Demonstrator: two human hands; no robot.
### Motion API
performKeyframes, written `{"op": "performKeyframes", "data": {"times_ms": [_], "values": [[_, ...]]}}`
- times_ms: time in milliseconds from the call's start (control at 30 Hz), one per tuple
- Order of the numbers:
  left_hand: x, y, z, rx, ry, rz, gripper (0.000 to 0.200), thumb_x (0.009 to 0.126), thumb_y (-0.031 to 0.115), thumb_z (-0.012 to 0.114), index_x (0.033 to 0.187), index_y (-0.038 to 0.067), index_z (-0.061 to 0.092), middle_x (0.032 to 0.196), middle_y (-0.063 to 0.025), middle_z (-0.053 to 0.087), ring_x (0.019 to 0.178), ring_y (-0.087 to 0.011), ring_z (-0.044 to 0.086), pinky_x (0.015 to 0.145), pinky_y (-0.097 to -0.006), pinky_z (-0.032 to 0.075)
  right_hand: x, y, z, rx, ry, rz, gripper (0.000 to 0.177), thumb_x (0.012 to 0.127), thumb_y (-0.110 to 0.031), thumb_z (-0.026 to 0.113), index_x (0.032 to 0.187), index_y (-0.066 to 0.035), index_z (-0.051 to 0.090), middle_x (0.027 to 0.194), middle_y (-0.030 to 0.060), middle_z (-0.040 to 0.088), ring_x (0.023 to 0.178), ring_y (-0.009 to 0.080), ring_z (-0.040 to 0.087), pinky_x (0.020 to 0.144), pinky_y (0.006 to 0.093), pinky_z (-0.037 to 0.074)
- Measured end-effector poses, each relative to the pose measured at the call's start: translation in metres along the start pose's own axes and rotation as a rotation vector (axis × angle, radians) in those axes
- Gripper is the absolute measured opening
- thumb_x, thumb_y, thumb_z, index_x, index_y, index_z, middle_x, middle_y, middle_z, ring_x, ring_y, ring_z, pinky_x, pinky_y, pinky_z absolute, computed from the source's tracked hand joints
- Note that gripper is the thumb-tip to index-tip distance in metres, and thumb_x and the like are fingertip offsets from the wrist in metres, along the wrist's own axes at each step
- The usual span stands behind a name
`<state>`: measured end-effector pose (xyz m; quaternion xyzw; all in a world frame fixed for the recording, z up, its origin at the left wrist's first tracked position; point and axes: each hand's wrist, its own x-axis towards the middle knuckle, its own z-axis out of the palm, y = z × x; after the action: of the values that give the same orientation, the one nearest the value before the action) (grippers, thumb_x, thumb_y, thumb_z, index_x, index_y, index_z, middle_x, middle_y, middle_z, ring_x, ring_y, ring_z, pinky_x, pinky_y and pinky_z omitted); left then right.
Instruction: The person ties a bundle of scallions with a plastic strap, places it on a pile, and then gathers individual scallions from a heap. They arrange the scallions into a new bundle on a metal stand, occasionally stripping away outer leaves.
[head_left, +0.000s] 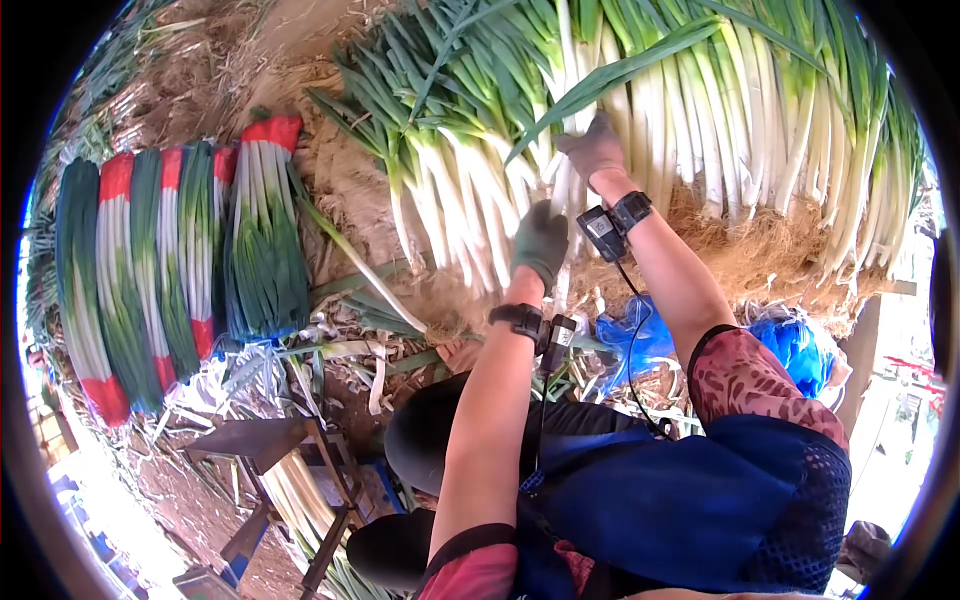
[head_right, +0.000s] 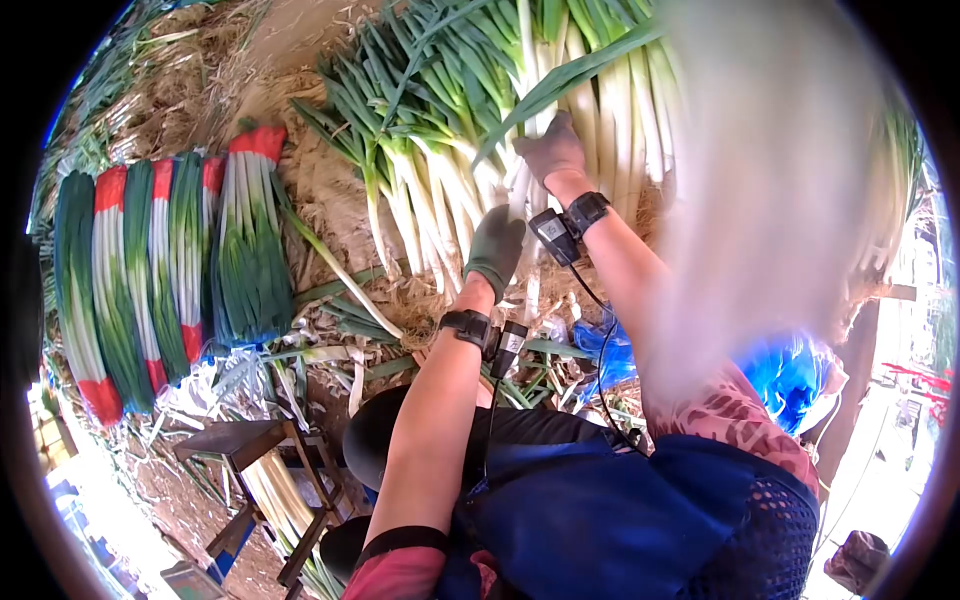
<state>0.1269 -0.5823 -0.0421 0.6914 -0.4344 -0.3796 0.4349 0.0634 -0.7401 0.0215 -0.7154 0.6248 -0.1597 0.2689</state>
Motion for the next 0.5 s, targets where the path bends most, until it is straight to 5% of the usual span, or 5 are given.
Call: {"op": "performKeyframes", "data": {"times_ms": [67, 133, 233, 300, 500], "values": [[-0.004, -0.011, -0.002, -0.307, 0.081, -0.058, 0.027, 0.095, 0.023, 0.055, 0.116, 0.006, 0.061, 0.093, -0.0079, 0.065, 0.084, -0.0221, 0.06, 0.072, -0.0358, 0.049, -0.007, -0.005, 0.005, 0.115, 0.003, -0.06, 0.088, 0.079, -0.033, 0.078, 0.139, 0.012, 0.032, 0.131, 0.0317, 0.055, 0.119, 0.0337, 0.06, 0.096, 0.0346, 0.049], [-0.008, -0.004, -0.023, -0.928, 0.012, -0.257, 0.027, 0.094, 0.025, 0.058, 0.115, 0.009, 0.061, 0.091, -0.0047, 0.064, 0.081, -0.0175, 0.059, 0.066, -0.0324, 0.049, 0.005, 0.009, 0.022, 0.264, -0.147, -0.152, 0.064, 0.086, -0.002, 0.062, 0.143, 0.006, 0.035, 0.141, 0.0231, 0.051, 0.13, 0.0264, 0.052, 0.106, 0.0282, 0.043], [-0.011, 0.026, -0.056, -0.784, 0.004, -0.306, 0.03, 0.093, 0.022, 0.067, 0.118, 0.006, 0.06, 0.091, -0.0024, 0.064, 0.077, -0.0117, 0.058, 0.06, -0.0253, 0.048, -0.003, 0.02, 0.008, -0.264, -0.274, -0.52, 0.061, 0.092, 0.015, 0.036, 0.15, -0.002, 0.034, 0.151, 0.0104, 0.044, 0.138, 0.0188, 0.044, 0.115, 0.0221, 0.032], [-0.015, 0.035, -0.064, -0.768, -0.003, -0.305, 0.032, 0.093, 0.021, 0.065, 0.118, 0.002, 0.06, 0.088, -0.0032, 0.064, 0.073, -0.0116, 0.057, 0.06, -0.0251, 0.047, 0.018, 0.051, 0.023, 0.085, -0.338, -0.488, 0.06, 0.092, 0.013, 0.035, 0.148, -0.007, 0.04, 0.152, 0.0099, 0.043, 0.14, 0.0197, 0.04, 0.118, 0.0246, 0.029], [-0.019, 0.037, -0.06, -0.33, -0.295, -0.253, 0.037, 0.095, 0.02, 0.059, 0.126, 0.001, 0.056, 0.097, -0.008, 0.063, 0.082, -0.017, 0.058, 0.074, -0.0285, 0.048, -0.019, 0.047, -0.044, -0.019, -0.438, -0.085, 0.052, 0.1, -0.005, 0.043, 0.15, -0.018, 0.037, 0.148, 0.0113, 0.048, 0.138, 0.0238, 0.043, 0.117, 0.0352, 0.034]]}}
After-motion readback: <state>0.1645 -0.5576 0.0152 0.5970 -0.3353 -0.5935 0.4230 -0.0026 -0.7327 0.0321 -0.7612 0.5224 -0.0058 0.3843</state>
